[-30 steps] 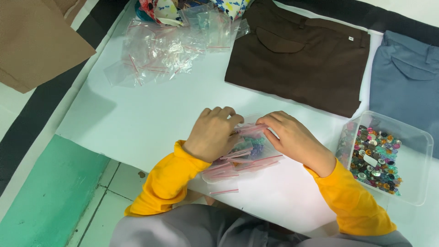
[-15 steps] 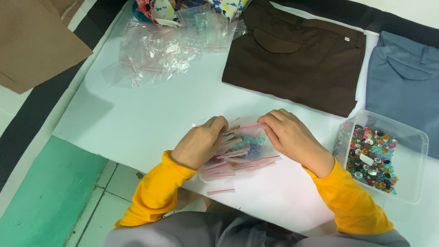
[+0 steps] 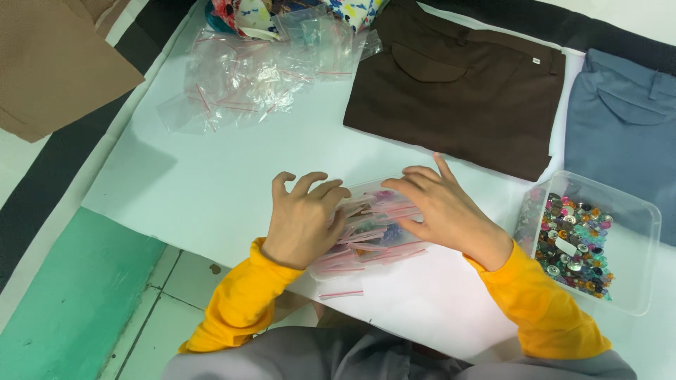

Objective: Sorting small orange buttons into plastic bags and organizing a container of mixed buttons

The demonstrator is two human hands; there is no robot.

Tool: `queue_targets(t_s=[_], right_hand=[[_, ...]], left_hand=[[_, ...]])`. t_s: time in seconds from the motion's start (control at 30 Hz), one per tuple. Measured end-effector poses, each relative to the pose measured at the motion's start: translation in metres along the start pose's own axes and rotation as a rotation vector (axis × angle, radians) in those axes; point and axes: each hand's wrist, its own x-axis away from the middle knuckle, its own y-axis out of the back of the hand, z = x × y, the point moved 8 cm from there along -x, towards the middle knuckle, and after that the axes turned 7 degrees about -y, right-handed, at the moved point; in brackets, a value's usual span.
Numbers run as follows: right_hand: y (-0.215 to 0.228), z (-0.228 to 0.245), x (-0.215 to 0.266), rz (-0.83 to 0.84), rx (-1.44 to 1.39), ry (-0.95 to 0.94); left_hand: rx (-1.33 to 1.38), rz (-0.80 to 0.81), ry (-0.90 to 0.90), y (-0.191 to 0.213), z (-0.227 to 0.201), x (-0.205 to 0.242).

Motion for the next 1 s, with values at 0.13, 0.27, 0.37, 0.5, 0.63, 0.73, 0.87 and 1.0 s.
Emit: queue_targets(t_s=[0.13,0.27,0.37,0.5,0.63,0.73,0.87,1.0], right_hand=[[0.034,0.011,0.001,-0.118,-0.086,0.054],[0.018,0.023,0.003,0.098,-0.278,0.045],[0.013,0.025,0.004,0.165,-0.331,0.037],[0.028,0.023,0.007,0.096,-0.428,0.067],[0.036,0.028,0.006,0.059,-0.433,0.084],[0.028,0.042,0.004,0.076,-0.312,0.114],[0.013,0.043,0.002,0.182,-0.308,0.057],[0.038,0.017,0.017,-0.059,-0.495,-0.002]], left_hand=[[0.022,-0.062,-0.022,0.032,-0.008,0.005],[0.088,-0.054,-0.047,0.012,-0.008,0.010],[0.064,-0.008,-0.048,-0.003,-0.007,0.013],[0.142,0.159,-0.014,-0.012,-0.010,0.021],[0.178,0.133,-0.012,0.009,-0.012,0.020],[0.226,0.106,0.040,0.021,-0.003,0.026],[0.392,0.059,0.125,0.022,0.017,0.051],[0.853,-0.055,0.223,-0.002,0.020,0.085]])
